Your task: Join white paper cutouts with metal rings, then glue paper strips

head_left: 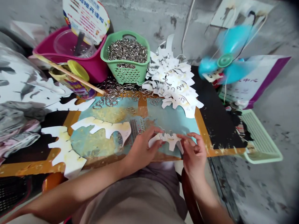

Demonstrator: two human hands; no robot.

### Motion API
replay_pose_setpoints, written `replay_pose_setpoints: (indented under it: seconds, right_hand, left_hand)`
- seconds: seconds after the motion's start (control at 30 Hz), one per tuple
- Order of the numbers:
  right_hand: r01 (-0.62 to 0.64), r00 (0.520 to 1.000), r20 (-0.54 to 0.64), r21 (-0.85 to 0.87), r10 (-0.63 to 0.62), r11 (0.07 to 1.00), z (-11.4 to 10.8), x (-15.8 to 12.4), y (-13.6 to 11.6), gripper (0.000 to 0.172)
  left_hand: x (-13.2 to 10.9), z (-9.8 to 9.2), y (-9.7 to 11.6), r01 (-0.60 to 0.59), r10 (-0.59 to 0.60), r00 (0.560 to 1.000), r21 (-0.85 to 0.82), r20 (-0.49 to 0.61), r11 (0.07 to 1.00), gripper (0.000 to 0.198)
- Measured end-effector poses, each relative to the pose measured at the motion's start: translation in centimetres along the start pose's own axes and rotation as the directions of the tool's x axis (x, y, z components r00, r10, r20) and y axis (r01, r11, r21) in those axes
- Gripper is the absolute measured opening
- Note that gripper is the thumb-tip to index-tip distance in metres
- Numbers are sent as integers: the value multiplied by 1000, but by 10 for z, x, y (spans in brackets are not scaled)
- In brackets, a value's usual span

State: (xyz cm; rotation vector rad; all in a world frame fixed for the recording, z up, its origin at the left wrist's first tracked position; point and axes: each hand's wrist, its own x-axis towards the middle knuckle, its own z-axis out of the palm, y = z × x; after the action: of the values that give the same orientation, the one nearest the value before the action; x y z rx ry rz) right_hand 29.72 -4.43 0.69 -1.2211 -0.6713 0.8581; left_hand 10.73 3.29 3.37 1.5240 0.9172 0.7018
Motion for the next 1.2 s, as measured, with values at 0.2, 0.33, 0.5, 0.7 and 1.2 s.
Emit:
replay_pose_setpoints:
  seconds: [0.2, 0.33, 0.5, 0.7, 1.2]
  right_hand:
    - [249, 953, -159, -80, -259, 965, -22, 26, -30, 15]
    - [557, 828, 259, -485, -498, 674, 4, 3, -45, 15]
    - [639, 767, 468, -504, -439, 581, 44, -11, -41, 19]
    - [645, 763, 459, -511, -454, 568, 45, -11, -35, 15]
    - [252, 952, 264, -397, -153, 882, 56, -29, -25, 17]
  left_hand:
    - [-13, -3, 3, -110, 81, 983, -178, -165, 978, 18]
    - [-19, -4, 10, -133, 130, 986, -20, -106, 991, 23]
    - [-29, -8, 18, -245, 267, 958, 194, -100, 950, 25]
    - [-35, -13, 17, -350, 367, 927, 178, -72, 920, 29]
    - [-40, -16, 17, 3, 65, 993, -580, 96, 815, 46]
